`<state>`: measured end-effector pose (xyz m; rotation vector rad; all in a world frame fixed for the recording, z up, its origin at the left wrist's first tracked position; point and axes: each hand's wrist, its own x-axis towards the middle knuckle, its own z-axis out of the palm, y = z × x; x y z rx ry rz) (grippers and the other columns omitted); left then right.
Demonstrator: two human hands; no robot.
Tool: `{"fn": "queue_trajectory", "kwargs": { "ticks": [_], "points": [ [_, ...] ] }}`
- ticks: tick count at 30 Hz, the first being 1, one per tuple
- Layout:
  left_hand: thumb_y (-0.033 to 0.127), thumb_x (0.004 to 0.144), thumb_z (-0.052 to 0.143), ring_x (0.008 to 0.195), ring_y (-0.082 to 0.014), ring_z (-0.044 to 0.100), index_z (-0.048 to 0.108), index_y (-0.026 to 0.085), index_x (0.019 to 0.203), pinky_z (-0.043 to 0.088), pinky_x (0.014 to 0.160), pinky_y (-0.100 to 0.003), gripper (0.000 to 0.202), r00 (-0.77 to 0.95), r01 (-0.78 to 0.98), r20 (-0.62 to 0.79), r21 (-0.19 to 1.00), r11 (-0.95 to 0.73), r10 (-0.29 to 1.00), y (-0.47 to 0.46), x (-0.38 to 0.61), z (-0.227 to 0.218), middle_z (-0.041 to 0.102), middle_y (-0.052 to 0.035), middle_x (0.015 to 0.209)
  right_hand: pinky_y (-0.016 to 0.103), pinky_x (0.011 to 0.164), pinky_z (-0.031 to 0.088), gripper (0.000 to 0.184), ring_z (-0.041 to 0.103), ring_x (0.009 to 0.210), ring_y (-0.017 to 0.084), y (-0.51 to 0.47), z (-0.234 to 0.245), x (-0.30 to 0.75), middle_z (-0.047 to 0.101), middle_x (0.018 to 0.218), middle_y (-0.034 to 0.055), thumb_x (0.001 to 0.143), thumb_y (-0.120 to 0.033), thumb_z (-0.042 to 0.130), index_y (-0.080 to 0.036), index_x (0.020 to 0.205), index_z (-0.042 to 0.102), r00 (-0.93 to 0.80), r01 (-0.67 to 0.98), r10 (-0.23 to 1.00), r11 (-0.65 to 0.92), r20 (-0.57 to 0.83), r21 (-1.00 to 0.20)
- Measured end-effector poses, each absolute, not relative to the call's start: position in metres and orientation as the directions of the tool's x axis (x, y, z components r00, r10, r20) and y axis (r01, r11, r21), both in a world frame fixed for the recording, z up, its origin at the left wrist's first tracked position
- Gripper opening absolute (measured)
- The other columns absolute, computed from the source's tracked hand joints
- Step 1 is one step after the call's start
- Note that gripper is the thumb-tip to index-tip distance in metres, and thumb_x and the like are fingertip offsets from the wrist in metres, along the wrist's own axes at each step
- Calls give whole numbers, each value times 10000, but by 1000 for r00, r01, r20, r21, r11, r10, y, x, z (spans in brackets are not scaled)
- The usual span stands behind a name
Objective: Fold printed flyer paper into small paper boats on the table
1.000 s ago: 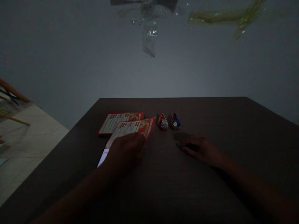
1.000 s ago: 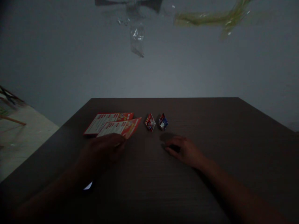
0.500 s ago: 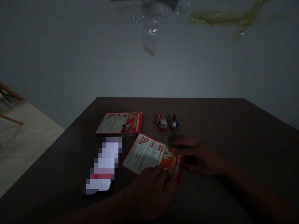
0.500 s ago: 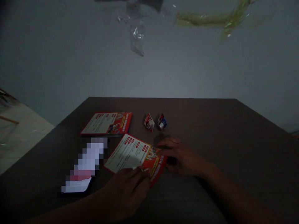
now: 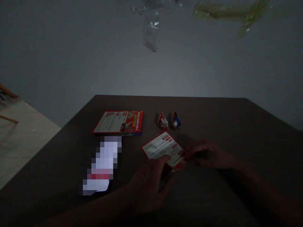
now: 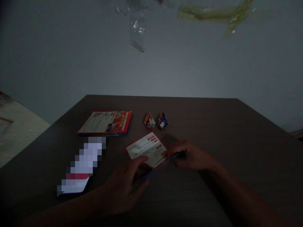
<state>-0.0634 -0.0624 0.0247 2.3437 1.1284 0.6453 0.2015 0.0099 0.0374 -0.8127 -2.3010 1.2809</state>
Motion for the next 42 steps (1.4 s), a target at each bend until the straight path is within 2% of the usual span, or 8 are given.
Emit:
{"fn": "queue_trajectory", "kwargs": {
  "ticks": [5, 9, 13, 15, 19, 27, 34, 42],
  "points": [
    [214, 839, 531, 1094, -262, 578, 177, 189, 1384, 522, 907, -454, 651, 479, 516, 162, 743, -426, 863, -65, -61, 16, 542, -180, 1253, 301, 665, 543, 148, 654, 725, 167, 9, 27, 199, 706, 794, 22, 789, -316, 654, -190, 858, 688, -555, 398, 819, 110, -143, -911],
    [171, 824, 541, 1161, -242, 533, 59, 182, 1421, 495, 968, -408, 766, 388, 420, 221, 822, -385, 895, -64, -58, 10, 417, -187, 1366, 296, 682, 544, 207, 652, 751, 156, 12, 17, 192, 692, 850, 23, 756, -304, 693, -191, 923, 644, -441, 340, 886, 19, -141, -940],
    [150, 802, 542, 1353, -313, 273, 173, 179, 1404, 405, 1039, -499, 707, 358, 593, 309, 654, -470, 881, -60, -58, 12, 153, -172, 1489, 319, 722, 555, 469, 665, 827, 167, 16, 14, 181, 690, 965, 35, 740, -298, 708, -221, 1167, 531, -392, 301, 907, -34, -156, -953],
    [144, 796, 543, 1387, -337, 162, 284, 184, 1368, 342, 1060, -556, 629, 397, 687, 341, 506, -522, 852, -58, -58, 15, 118, -146, 1504, 337, 731, 560, 512, 670, 847, 177, 17, 11, 176, 686, 1004, 45, 747, -293, 698, -225, 1207, 485, -383, 269, 910, -52, -157, -962],
    [158, 796, 541, 1377, -328, 184, 398, 178, 1313, 285, 1075, -570, 537, 511, 738, 323, 310, -599, 796, -53, -57, 17, 249, -131, 1481, 353, 700, 568, 568, 676, 842, 199, 21, 6, 171, 687, 1000, 58, 748, -273, 692, -227, 1249, 428, -353, 255, 923, -65, -155, -965],
    [224, 866, 490, 1242, -287, 432, 459, 147, 1265, 380, 1024, -477, 408, 573, 756, 274, 188, -627, 773, -41, -47, 10, 464, -142, 1356, 308, 598, 552, 469, 679, 747, 192, 22, 6, 169, 705, 901, 34, 754, -292, 675, -219, 1165, 463, -319, 363, 937, -17, -142, -932],
    [161, 904, 402, 1181, -306, 500, 454, 104, 1269, 443, 944, -454, 373, 680, 726, 187, -37, -687, 709, -40, -38, 17, 533, -177, 1272, 256, 484, 475, 461, 653, 609, 177, 24, 5, 167, 698, 763, 14, 745, -296, 677, -218, 1134, 442, -269, 478, 954, 13, -132, -878],
    [161, 888, 447, 1129, -340, 531, 459, 86, 1284, 473, 875, -504, 403, 684, 727, 188, -99, -679, 705, -44, -20, 23, 551, -217, 1229, 243, 458, 438, 480, 625, 558, 169, 24, 3, 164, 679, 704, -3, 730, -272, 675, -229, 1116, 393, -240, 482, 958, -24, -159, -876]
  ]
}}
